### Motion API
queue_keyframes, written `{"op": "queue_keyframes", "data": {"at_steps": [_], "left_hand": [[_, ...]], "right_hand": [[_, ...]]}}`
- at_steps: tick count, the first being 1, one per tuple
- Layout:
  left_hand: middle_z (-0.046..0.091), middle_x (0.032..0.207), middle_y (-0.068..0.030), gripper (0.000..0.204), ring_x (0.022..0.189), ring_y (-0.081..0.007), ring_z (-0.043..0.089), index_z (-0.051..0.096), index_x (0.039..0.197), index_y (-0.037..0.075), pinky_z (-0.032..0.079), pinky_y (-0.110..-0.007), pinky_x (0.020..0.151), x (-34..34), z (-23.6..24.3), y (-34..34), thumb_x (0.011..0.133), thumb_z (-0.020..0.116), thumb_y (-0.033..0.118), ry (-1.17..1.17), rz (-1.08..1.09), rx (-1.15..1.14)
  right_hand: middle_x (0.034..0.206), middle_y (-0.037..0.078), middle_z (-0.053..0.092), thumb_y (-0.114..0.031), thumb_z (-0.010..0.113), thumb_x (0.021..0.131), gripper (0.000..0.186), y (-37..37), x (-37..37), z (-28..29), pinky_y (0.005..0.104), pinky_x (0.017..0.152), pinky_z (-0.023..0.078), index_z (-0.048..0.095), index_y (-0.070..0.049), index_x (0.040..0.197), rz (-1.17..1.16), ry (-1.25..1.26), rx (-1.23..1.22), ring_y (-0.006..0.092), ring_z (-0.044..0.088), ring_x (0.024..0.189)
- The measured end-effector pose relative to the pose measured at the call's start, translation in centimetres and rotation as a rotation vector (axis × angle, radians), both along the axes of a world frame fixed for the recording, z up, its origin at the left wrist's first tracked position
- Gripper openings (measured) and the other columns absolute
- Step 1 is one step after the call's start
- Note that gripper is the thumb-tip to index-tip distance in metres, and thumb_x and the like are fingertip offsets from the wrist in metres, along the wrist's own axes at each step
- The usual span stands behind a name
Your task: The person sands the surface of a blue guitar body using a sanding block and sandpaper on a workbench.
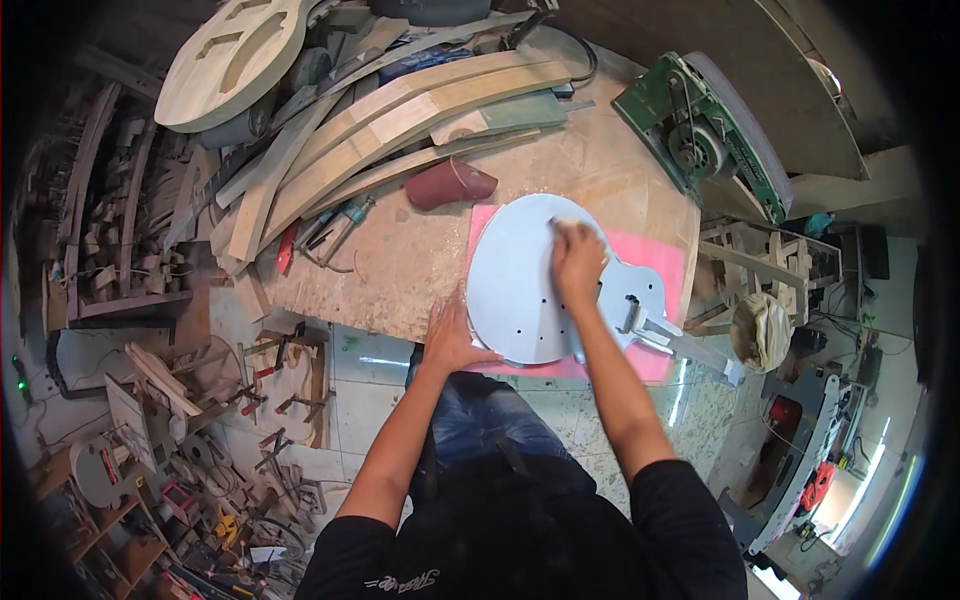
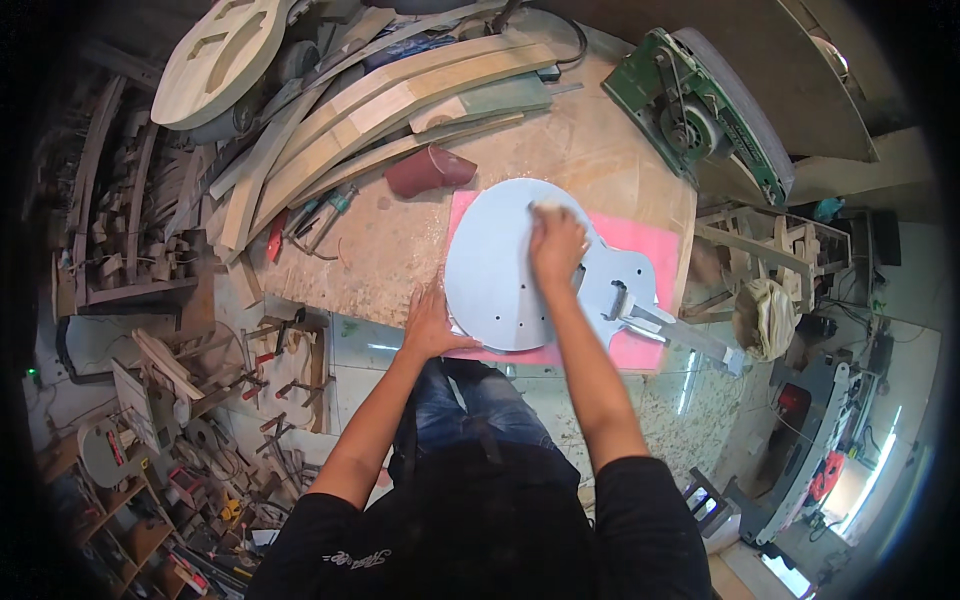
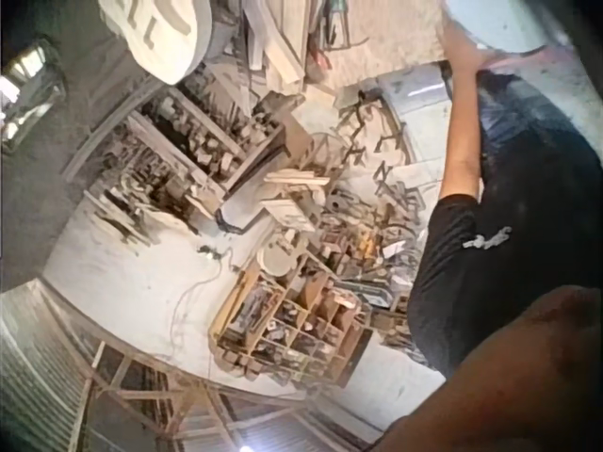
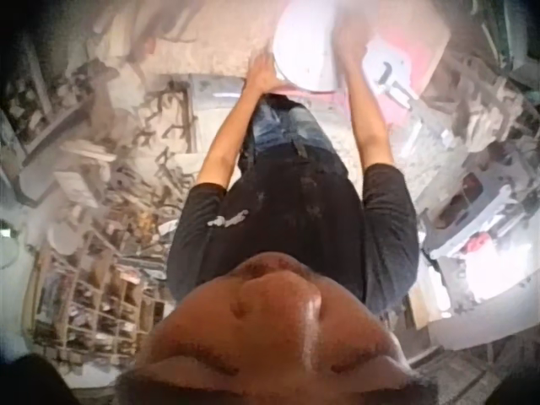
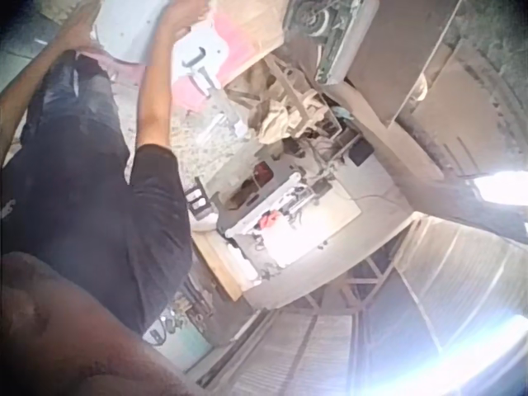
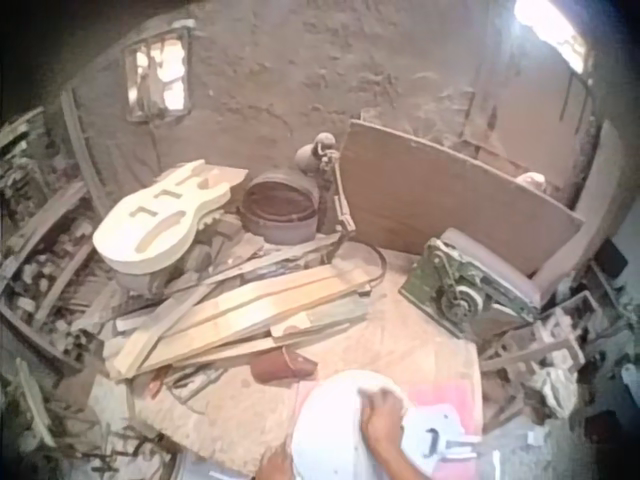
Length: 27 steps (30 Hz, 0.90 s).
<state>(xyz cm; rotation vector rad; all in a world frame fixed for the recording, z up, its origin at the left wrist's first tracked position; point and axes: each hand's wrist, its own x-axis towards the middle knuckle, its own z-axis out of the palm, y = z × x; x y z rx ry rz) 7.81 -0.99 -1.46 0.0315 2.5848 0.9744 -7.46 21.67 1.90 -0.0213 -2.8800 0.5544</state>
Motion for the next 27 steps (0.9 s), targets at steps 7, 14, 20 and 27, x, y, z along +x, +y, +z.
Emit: {"op": "queue_keyframes", "data": {"at_steps": [7, 14, 20, 27], "left_hand": [[0.033, 0.168, -0.0271, 0.166, 0.156, -0.0366, 0.033, 0.008, 0.166, -0.008, 0.014, -0.057, 0.130, 0.4, -1.0, -0.7, 0.046, 0.095, 0.068, 0.056, 0.020, -0.044], [0.030, 0.169, -0.0265, 0.163, 0.158, -0.0370, 0.029, 0.010, 0.166, -0.006, 0.013, -0.059, 0.130, 0.2, -0.7, -0.1, 0.048, 0.095, 0.068, 0.019, 0.005, -0.013], [0.026, 0.171, -0.0247, 0.165, 0.160, -0.0368, 0.026, 0.006, 0.166, -0.006, 0.011, -0.059, 0.130, 0.4, -0.8, -0.7, 0.049, 0.095, 0.068, 0.010, 0.024, -0.015], [0.028, 0.170, -0.0269, 0.161, 0.159, -0.0377, 0.027, 0.010, 0.166, -0.006, 0.012, -0.059, 0.130, 0.3, -0.5, 0.0, 0.050, 0.096, 0.065, 0.032, 0.010, 0.024]], "right_hand": [[0.135, 0.015, 0.065, -0.019, 0.078, 0.086, 0.032, -0.9, 11.2, -1.0, 0.0565, 0.102, 0.044, 0.075, -0.023, 0.118, 0.484, -0.042, -0.043, 0.0376, 0.061, 0.120], [0.135, 0.015, 0.065, -0.019, 0.069, 0.095, 0.027, 0.1, 4.3, -0.4, 0.0573, 0.103, 0.042, 0.075, -0.022, 0.121, -0.037, 0.007, -0.011, 0.0400, 0.059, 0.121], [0.142, 0.013, 0.063, -0.020, 0.074, 0.087, 0.033, -3.4, 12.1, -0.5, 0.0585, 0.105, 0.041, 0.075, -0.020, 0.121, 0.450, -0.069, -0.074, 0.0396, 0.058, 0.124], [0.137, 0.014, 0.064, -0.014, 0.069, 0.092, 0.030, -5.3, 2.2, -0.4, 0.0573, 0.102, 0.042, 0.073, -0.020, 0.122, 0.120, 0.060, -0.002, 0.0383, 0.059, 0.120]]}}
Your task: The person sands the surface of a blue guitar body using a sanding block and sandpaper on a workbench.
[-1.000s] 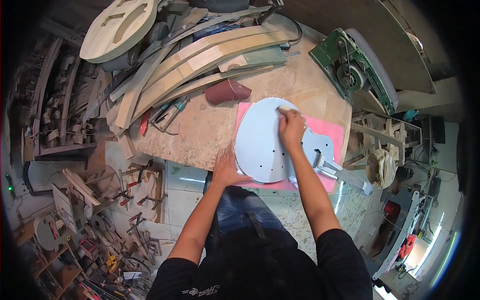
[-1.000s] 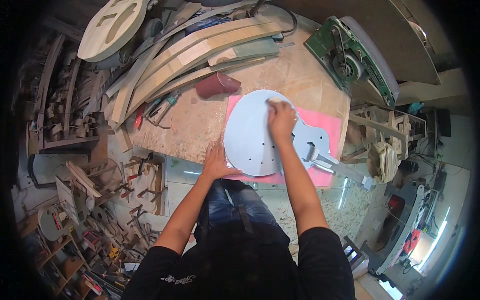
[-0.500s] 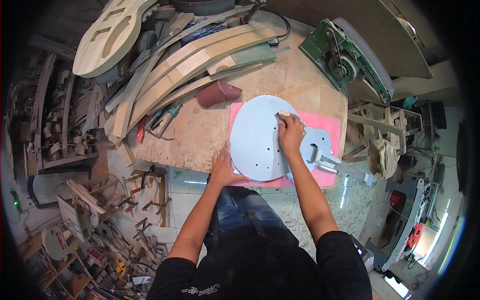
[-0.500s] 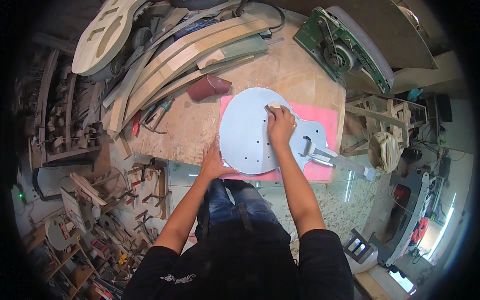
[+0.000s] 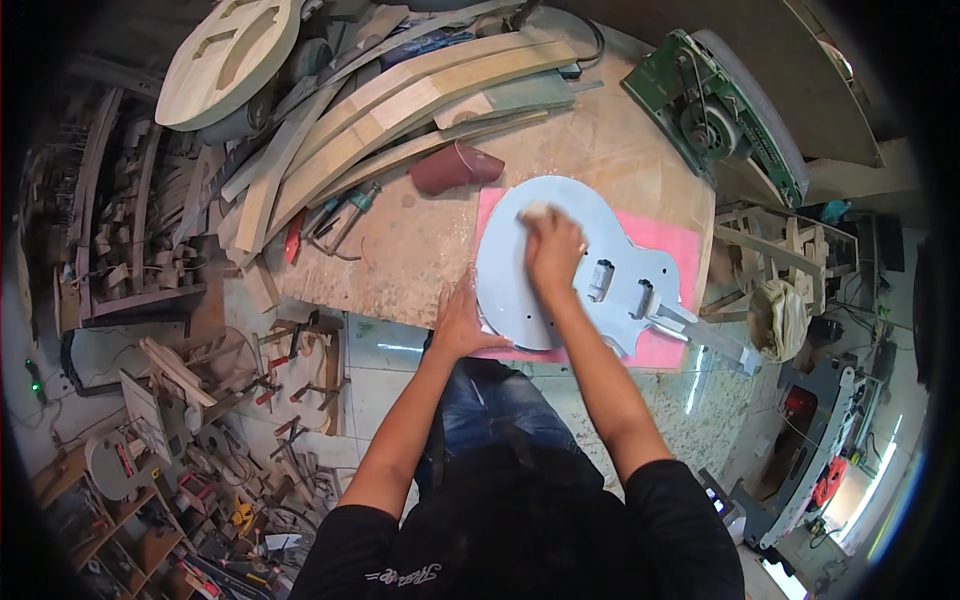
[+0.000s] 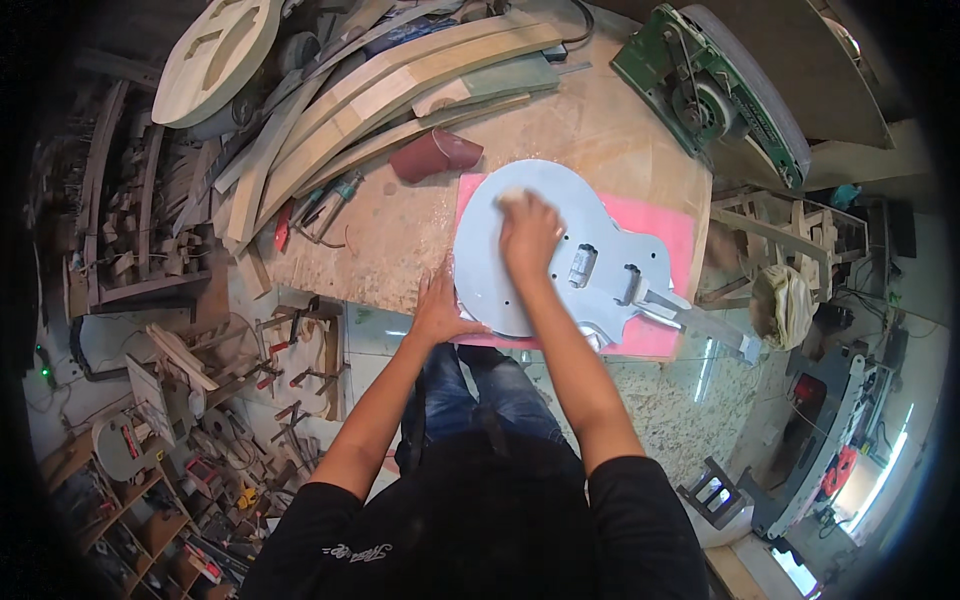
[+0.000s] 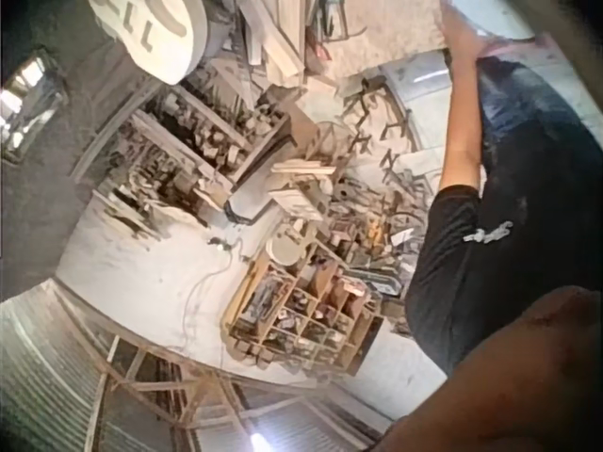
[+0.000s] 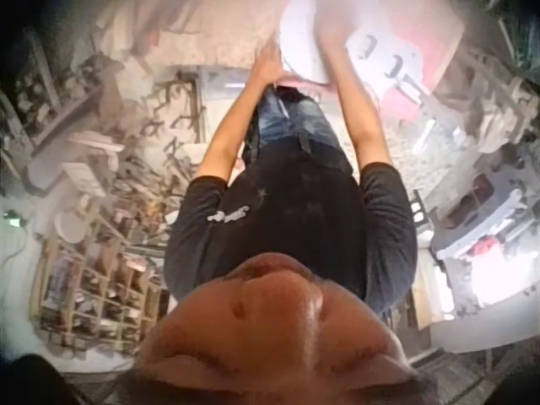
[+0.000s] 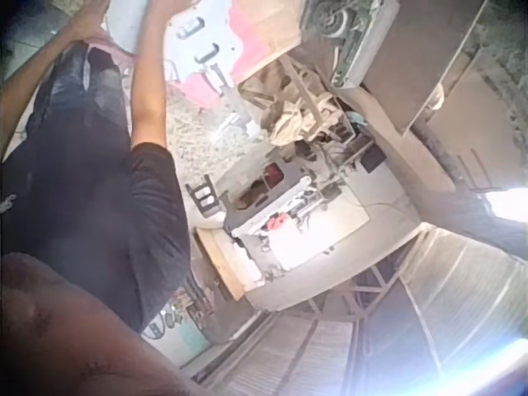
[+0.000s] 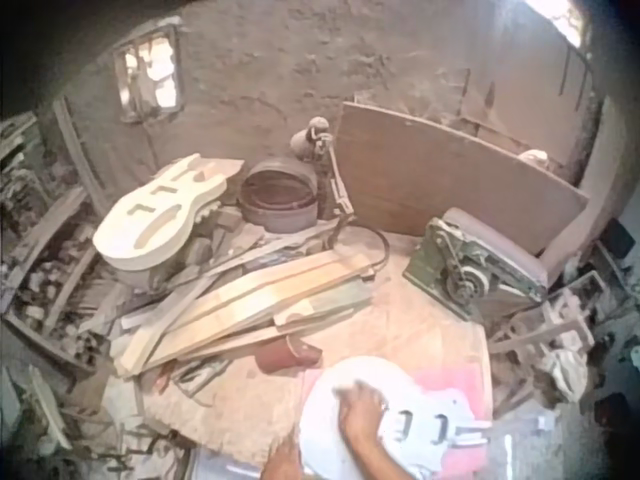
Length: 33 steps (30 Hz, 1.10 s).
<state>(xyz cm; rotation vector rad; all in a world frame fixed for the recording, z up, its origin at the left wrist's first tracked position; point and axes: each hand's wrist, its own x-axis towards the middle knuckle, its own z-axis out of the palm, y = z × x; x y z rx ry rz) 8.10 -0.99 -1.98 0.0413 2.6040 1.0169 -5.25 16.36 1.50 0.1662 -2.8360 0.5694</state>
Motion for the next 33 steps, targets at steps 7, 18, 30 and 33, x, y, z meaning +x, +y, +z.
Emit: {"op": "queue_keyframes", "data": {"at_steps": [7, 18, 30, 33], "left_hand": [[0.027, 0.170, -0.0261, 0.162, 0.159, -0.0363, 0.027, 0.010, 0.166, -0.006, 0.013, -0.058, 0.130, -0.4, 0.1, -0.5, 0.048, 0.096, 0.065, -0.035, 0.026, -0.021], [0.024, 0.173, -0.0233, 0.162, 0.160, -0.0342, 0.026, 0.009, 0.167, -0.004, 0.011, -0.056, 0.131, 0.0, -0.7, -0.6, 0.049, 0.095, 0.066, -0.028, 0.041, -0.013], [0.024, 0.174, -0.0211, 0.164, 0.160, -0.0343, 0.027, 0.011, 0.168, -0.001, 0.014, -0.058, 0.130, 0.7, -1.1, -0.3, 0.045, 0.095, 0.070, 0.032, 0.047, 0.030], [0.024, 0.173, -0.0210, 0.165, 0.160, -0.0335, 0.028, 0.011, 0.168, -0.001, 0.015, -0.058, 0.130, 0.2, -1.1, -0.6, 0.045, 0.094, 0.071, 0.024, 0.042, -0.013]], "right_hand": [[0.140, 0.011, 0.064, -0.015, 0.074, 0.083, 0.032, -0.6, 8.0, -0.1, 0.0556, 0.105, 0.041, 0.077, -0.023, 0.115, 0.338, -0.149, -0.053, 0.0372, 0.058, 0.123], [0.140, 0.015, 0.063, -0.016, 0.073, 0.088, 0.033, -1.0, 11.7, -0.2, 0.0575, 0.104, 0.039, 0.073, -0.020, 0.121, 0.315, -0.102, -0.038, 0.0387, 0.058, 0.121], [0.138, 0.017, 0.064, -0.014, 0.074, 0.089, 0.028, 0.0, 13.1, -0.8, 0.0564, 0.104, 0.041, 0.074, -0.015, 0.117, 0.229, -0.097, -0.008, 0.0420, 0.059, 0.120], [0.136, 0.017, 0.064, -0.017, 0.072, 0.090, 0.031, 3.0, 13.1, -0.7, 0.0578, 0.102, 0.043, 0.073, -0.016, 0.121, 0.385, -0.103, -0.037, 0.0407, 0.060, 0.120]]}}
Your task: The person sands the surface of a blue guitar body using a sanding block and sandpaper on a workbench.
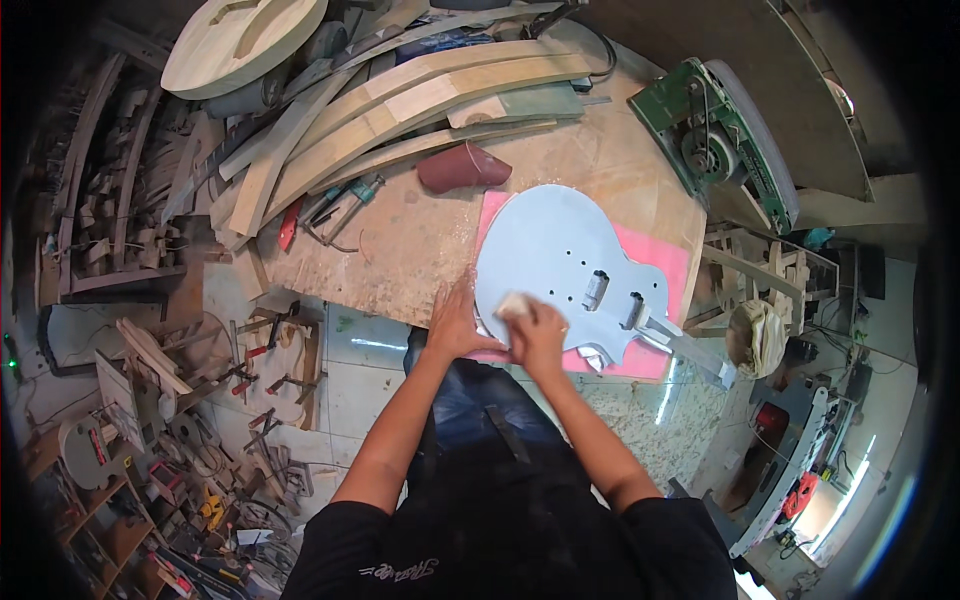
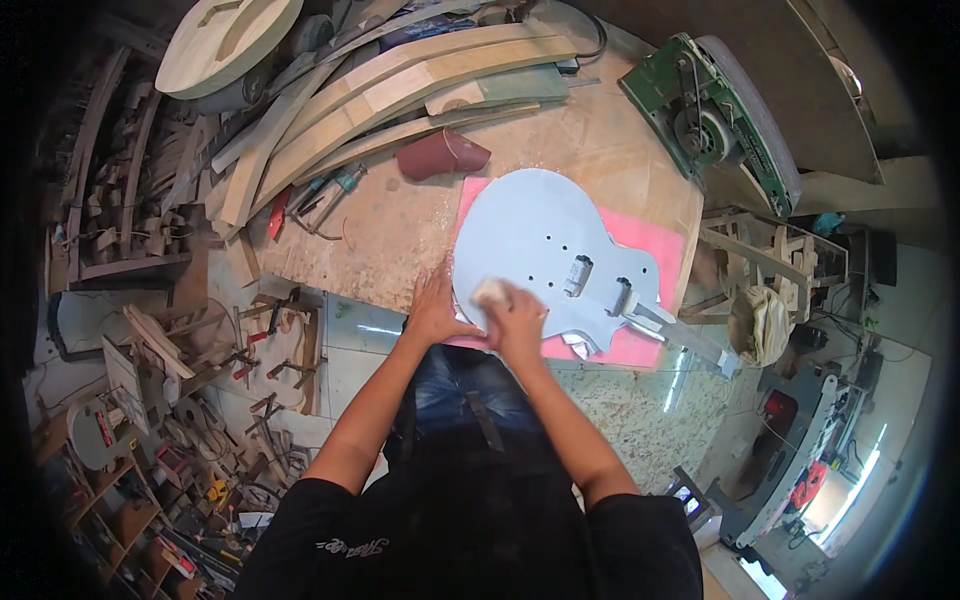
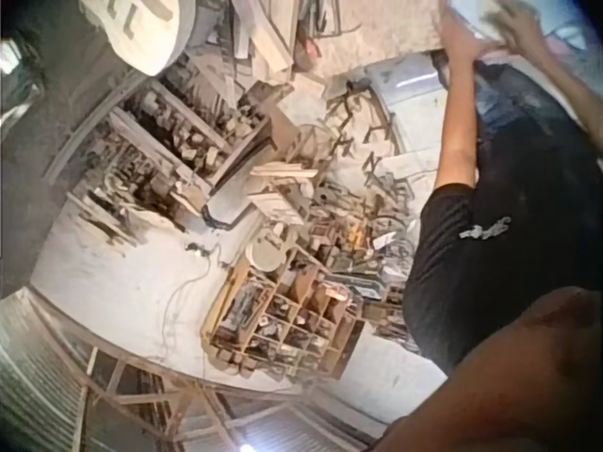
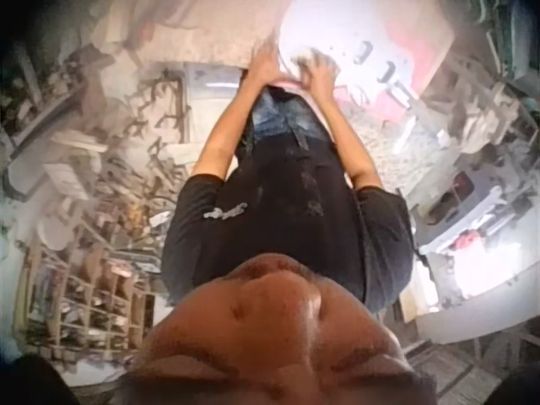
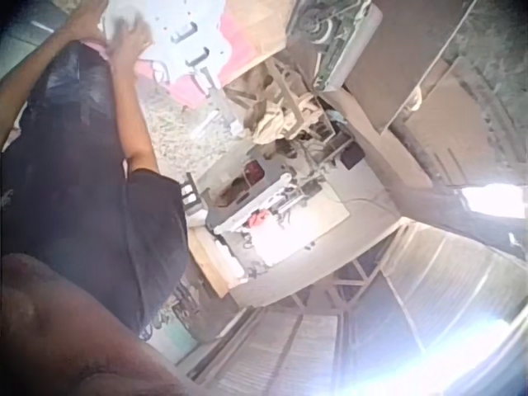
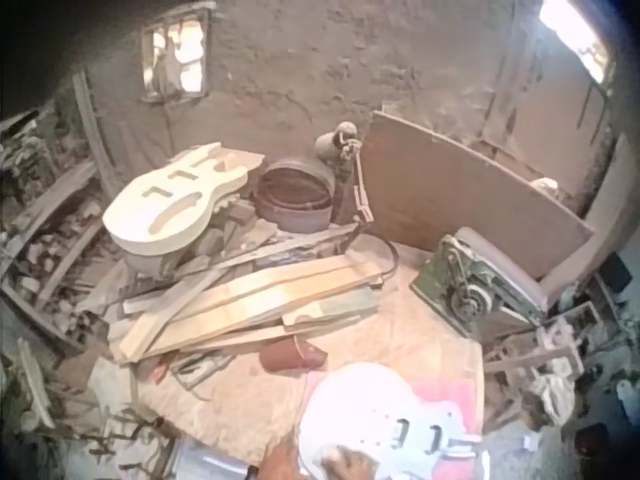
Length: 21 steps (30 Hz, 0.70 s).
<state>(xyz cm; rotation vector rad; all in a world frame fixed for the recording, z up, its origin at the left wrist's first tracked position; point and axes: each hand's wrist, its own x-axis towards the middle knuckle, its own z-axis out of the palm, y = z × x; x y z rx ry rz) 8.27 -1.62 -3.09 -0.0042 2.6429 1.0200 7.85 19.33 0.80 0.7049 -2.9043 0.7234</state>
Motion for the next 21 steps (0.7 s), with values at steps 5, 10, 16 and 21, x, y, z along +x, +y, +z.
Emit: {"op": "queue_keyframes", "data": {"at_steps": [5, 10, 16, 21], "left_hand": [[0.025, 0.173, -0.0212, 0.164, 0.160, -0.0333, 0.028, 0.011, 0.168, -0.001, 0.014, -0.058, 0.130, 0.0, 0.8, 0.3, 0.045, 0.094, 0.069, -0.002, -0.004, 0.040], [0.023, 0.173, -0.0242, 0.168, 0.161, -0.0344, 0.025, 0.007, 0.167, -0.005, 0.010, -0.057, 0.131, -0.1, -0.3, 0.8, 0.045, 0.094, 0.071, -0.009, -0.031, 0.012], [0.025, 0.173, -0.0231, 0.168, 0.160, -0.0344, 0.027, 0.008, 0.167, -0.004, 0.011, -0.058, 0.131, 0.1, 0.4, 0.1, 0.043, 0.096, 0.068, -0.004, -0.024, 0.018], [0.025, 0.173, -0.0225, 0.168, 0.160, -0.0345, 0.028, 0.009, 0.167, -0.003, 0.014, -0.059, 0.130, -0.4, 0.5, 0.6, 0.042, 0.096, 0.067, 0.005, -0.025, 0.027]], "right_hand": [[0.128, 0.021, 0.064, -0.019, 0.066, 0.095, 0.030, 3.3, -10.0, 2.0, 0.0569, 0.100, 0.042, 0.071, -0.011, 0.124, -0.423, -0.072, 0.025, 0.0432, 0.058, 0.119], [0.140, 0.017, 0.061, -0.019, 0.070, 0.092, 0.028, -0.5, 2.6, -0.9, 0.0573, 0.105, 0.039, 0.074, -0.022, 0.120, -0.274, -0.025, 0.053, 0.0416, 0.055, 0.127], [0.136, 0.016, 0.062, -0.019, 0.070, 0.093, 0.029, 2.9, -4.9, 1.4, 0.0597, 0.103, 0.039, 0.072, -0.019, 0.122, -0.349, -0.080, 0.030, 0.0420, 0.054, 0.124], [0.139, 0.018, 0.060, -0.017, 0.067, 0.094, 0.033, 1.6, -2.7, 0.2, 0.0607, 0.104, 0.038, 0.069, -0.018, 0.128, -0.484, 0.012, 0.043, 0.0434, 0.053, 0.125]]}}
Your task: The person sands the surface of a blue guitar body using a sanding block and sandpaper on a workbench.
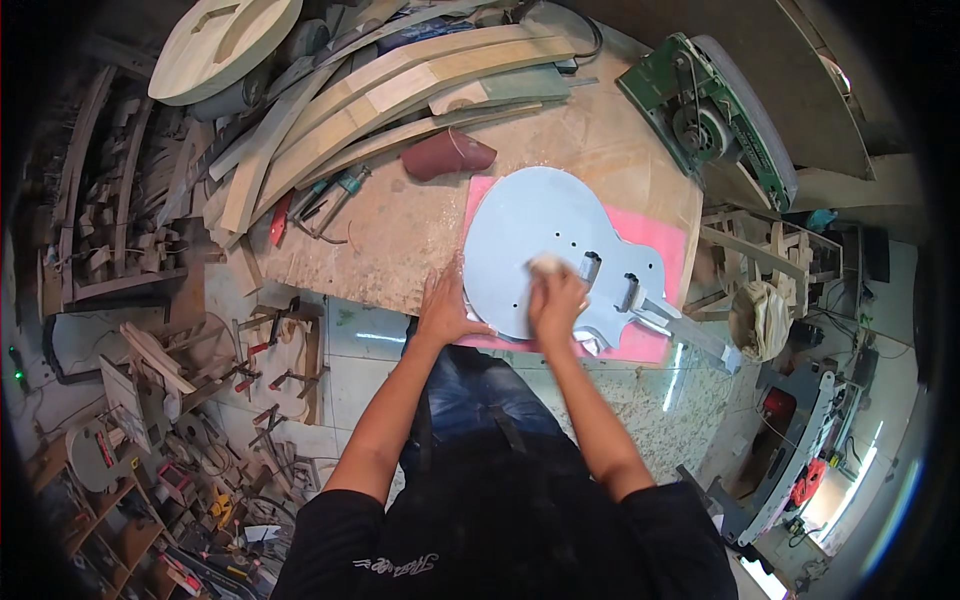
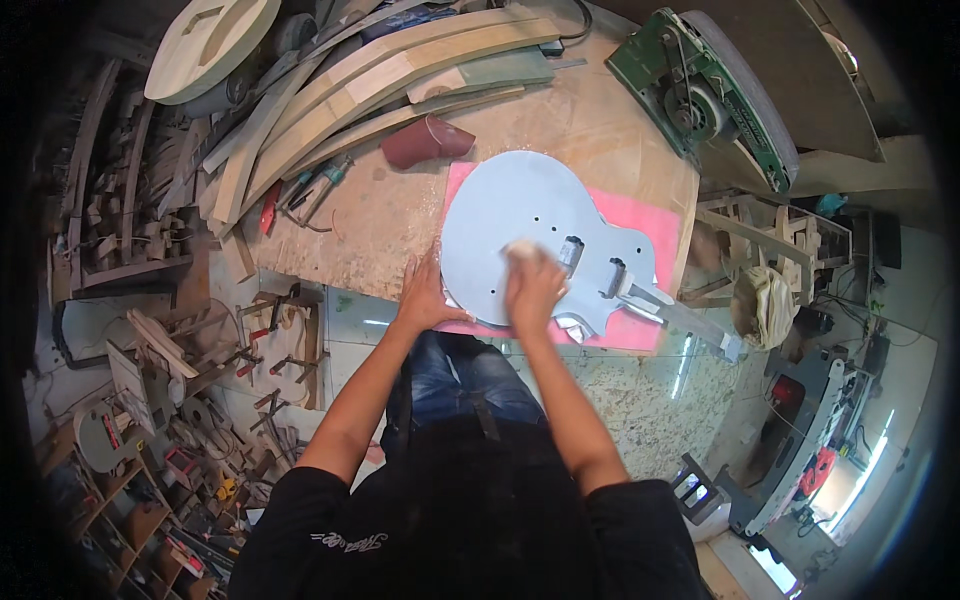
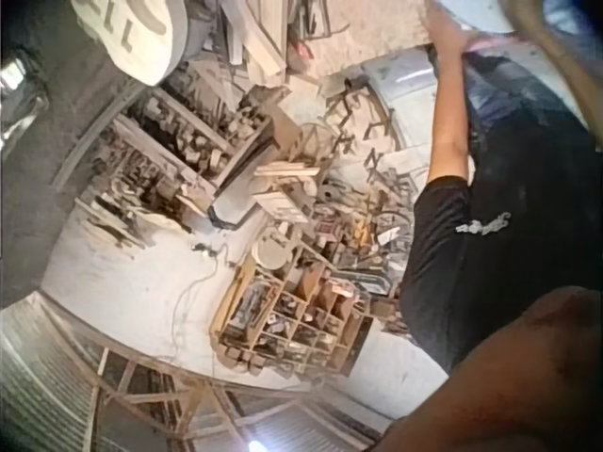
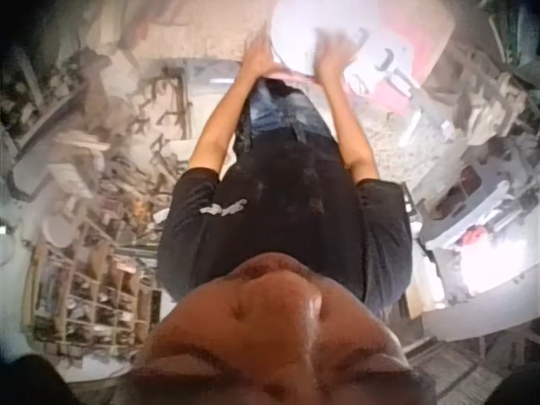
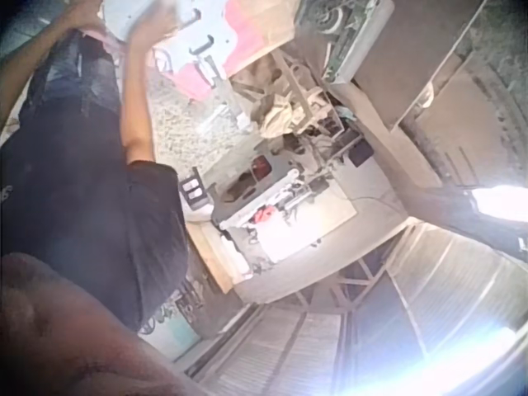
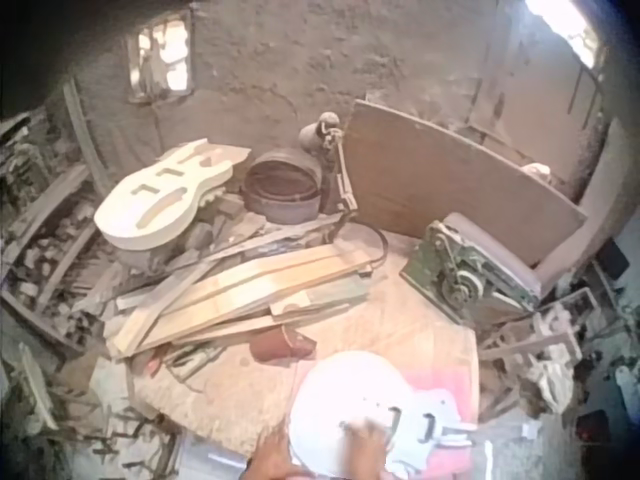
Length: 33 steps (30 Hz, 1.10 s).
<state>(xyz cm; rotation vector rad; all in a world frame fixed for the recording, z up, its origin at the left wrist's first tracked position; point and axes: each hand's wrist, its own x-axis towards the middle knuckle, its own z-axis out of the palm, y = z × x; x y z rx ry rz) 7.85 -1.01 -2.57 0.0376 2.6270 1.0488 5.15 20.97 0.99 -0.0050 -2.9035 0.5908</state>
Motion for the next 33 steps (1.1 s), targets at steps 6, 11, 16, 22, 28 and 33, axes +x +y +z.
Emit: {"op": "queue_keyframes", "data": {"at_steps": [6, 11, 16, 22, 28, 33], "left_hand": [[0.024, 0.173, -0.0233, 0.172, 0.159, -0.0368, 0.028, 0.007, 0.167, -0.004, 0.010, -0.059, 0.131, 0.1, 0.1, -0.5, 0.039, 0.097, 0.066, -0.018, 0.023, -0.006], [0.024, 0.173, -0.0228, 0.168, 0.160, -0.0341, 0.028, 0.008, 0.167, -0.004, 0.013, -0.059, 0.130, 0.3, 0.5, -0.2, 0.042, 0.098, 0.064, -0.041, 0.002, -0.033], [0.023, 0.173, -0.0230, 0.169, 0.160, -0.0348, 0.026, 0.007, 0.167, -0.004, 0.011, -0.059, 0.130, 0.8, -0.3, -0.7, 0.042, 0.097, 0.066, -0.034, 0.014, -0.043], [0.024, 0.173, -0.0237, 0.168, 0.160, -0.0351, 0.026, 0.009, 0.167, -0.004, 0.011, -0.059, 0.130, 0.5, 0.2, -0.2, 0.042, 0.097, 0.067, -0.026, -0.005, -0.038], [0.024, 0.173, -0.0242, 0.166, 0.161, -0.0356, 0.023, 0.013, 0.166, -0.004, 0.010, -0.059, 0.130, 0.4, -0.2, -0.2, 0.042, 0.096, 0.069, -0.030, -0.003, -0.028], [0.024, 0.172, -0.0247, 0.165, 0.161, -0.0356, 0.023, 0.013, 0.166, -0.005, 0.009, -0.058, 0.131, 0.4, -0.1, -0.2, 0.043, 0.096, 0.069, -0.024, -0.003, -0.030]], "right_hand": [[0.142, 0.017, 0.060, -0.016, 0.072, 0.090, 0.032, 0.6, 3.9, 0.3, 0.0609, 0.104, 0.039, 0.073, -0.021, 0.121, 0.324, -0.113, -0.049, 0.0410, 0.055, 0.126], [0.134, 0.017, 0.061, -0.018, 0.071, 0.093, 0.028, 2.8, -2.8, 0.9, 0.0589, 0.103, 0.039, 0.072, -0.016, 0.121, 0.022, -0.013, -0.013, 0.0409, 0.055, 0.123], [0.137, 0.017, 0.063, -0.020, 0.077, 0.087, 0.033, -0.9, 8.0, 0.3, 0.0589, 0.103, 0.040, 0.074, -0.023, 0.119, 0.317, -0.074, -0.140, 0.0402, 0.058, 0.123], [0.138, 0.017, 0.061, -0.016, 0.070, 0.094, 0.026, 3.6, -2.0, 1.4, 0.0579, 0.102, 0.039, 0.074, -0.016, 0.120, 0.070, -0.019, -0.020, 0.0411, 0.054, 0.125], [0.141, 0.018, 0.060, -0.018, 0.072, 0.091, 0.026, 0.1, 7.5, -0.2, 0.0596, 0.106, 0.037, 0.075, -0.017, 0.117, 0.165, -0.113, -0.058, 0.0417, 0.053, 0.127], [0.139, 0.016, 0.062, -0.017, 0.074, 0.089, 0.025, 3.0, 2.5, 0.3, 0.0570, 0.105, 0.038, 0.075, -0.017, 0.114, 0.213, -0.063, -0.019, 0.0408, 0.055, 0.126]]}}
